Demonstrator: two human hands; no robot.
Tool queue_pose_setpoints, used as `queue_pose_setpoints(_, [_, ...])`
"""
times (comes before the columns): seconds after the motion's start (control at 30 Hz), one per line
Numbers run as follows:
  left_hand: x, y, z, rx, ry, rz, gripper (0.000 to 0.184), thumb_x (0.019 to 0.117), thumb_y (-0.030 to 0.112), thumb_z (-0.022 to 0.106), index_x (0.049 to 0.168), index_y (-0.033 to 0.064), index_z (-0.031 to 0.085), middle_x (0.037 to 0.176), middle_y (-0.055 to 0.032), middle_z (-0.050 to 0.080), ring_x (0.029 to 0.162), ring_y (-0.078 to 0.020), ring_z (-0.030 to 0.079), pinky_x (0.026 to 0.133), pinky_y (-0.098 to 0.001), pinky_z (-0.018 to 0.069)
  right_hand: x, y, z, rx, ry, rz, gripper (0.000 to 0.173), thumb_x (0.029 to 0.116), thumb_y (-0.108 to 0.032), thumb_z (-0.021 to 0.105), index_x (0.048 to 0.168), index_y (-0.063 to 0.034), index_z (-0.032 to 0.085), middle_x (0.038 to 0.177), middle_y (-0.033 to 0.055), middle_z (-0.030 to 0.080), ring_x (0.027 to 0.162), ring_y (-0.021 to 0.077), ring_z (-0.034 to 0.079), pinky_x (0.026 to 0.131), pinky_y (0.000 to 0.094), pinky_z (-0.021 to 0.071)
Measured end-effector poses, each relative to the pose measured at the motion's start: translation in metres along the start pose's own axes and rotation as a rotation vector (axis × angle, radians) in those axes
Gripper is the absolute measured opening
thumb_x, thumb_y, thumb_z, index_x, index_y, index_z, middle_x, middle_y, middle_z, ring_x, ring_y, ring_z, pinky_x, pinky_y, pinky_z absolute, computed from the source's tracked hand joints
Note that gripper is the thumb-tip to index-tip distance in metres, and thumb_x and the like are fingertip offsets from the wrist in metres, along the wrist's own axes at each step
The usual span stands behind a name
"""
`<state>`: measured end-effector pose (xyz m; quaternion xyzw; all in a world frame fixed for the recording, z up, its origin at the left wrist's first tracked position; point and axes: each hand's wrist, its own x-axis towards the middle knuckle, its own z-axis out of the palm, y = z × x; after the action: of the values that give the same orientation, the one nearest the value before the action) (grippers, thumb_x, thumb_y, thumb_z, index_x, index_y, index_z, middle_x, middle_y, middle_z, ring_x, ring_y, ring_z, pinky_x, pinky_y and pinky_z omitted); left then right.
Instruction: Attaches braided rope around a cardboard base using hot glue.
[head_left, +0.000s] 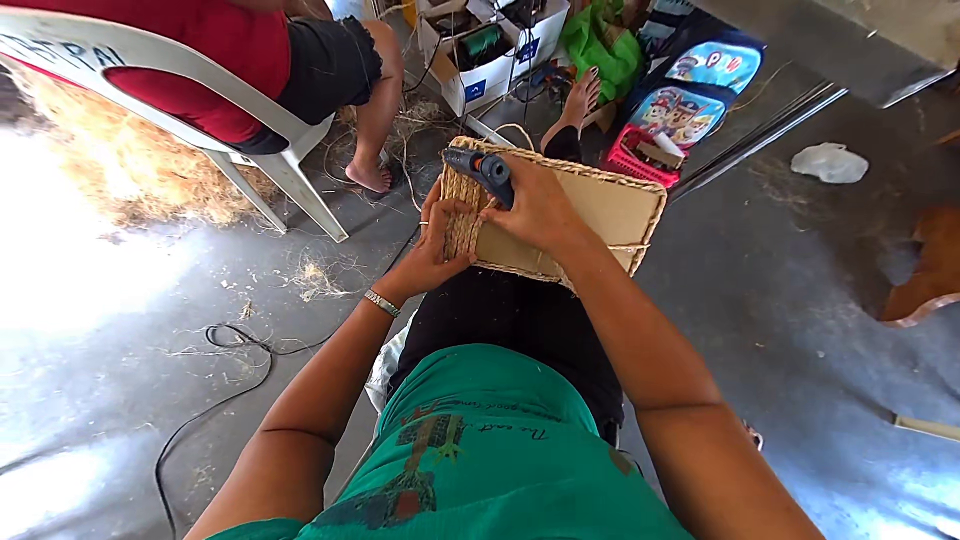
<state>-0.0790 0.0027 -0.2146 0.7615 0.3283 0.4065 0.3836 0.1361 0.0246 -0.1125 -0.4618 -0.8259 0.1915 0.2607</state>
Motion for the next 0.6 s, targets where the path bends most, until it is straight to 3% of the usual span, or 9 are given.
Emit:
queue_pose_setpoints(0.13, [0.000, 0.001, 0.002, -0.039, 0.001, -0.004, 0.070, 0.0864, 0.025, 0.076, 0.145, 0.0113, 0.039, 0.169, -0.0215, 0.004, 0.158, -0.0310, 0.007, 0.127, -0.0465, 0.0207, -0.002, 0.001, 0.000, 0.006, -0.003, -0.018, 0.043, 0.0831, -0.010, 0.080, 0.120, 0.0031, 0.063, 0.108, 0.0193, 0.069, 0.100, 0.0313, 0.068, 0.092, 0.0472, 0.0550])
queue_pose_setpoints(0.33, [0.002, -0.002, 0.015, -0.021, 0.133, 0.034, 0.059, 0.0954, 0.030, 0.070, 0.140, 0.0050, 0.041, 0.165, -0.0243, 0.018, 0.156, -0.0315, 0.018, 0.125, -0.0462, 0.0271, 0.002, 0.004, -0.002, 0.002, -0.012, -0.027, 0.045, 0.0815, -0.009, 0.081, 0.121, 0.0024, 0.063, 0.108, 0.0179, 0.070, 0.099, 0.0297, 0.069, 0.092, 0.0461, 0.0555])
queue_pose_setpoints(0.6, [0.001, -0.002, 0.008, -0.009, 0.079, 0.043, 0.063, 0.0899, 0.025, 0.073, 0.138, 0.0028, 0.038, 0.166, -0.0270, 0.012, 0.157, -0.0324, 0.011, 0.127, -0.0460, 0.0209, 0.009, -0.015, -0.009, -0.045, -0.189, 0.078, 0.050, 0.0830, -0.006, 0.080, 0.128, -0.0002, 0.060, 0.113, 0.0180, 0.069, 0.103, 0.0308, 0.068, 0.095, 0.0478, 0.0544])
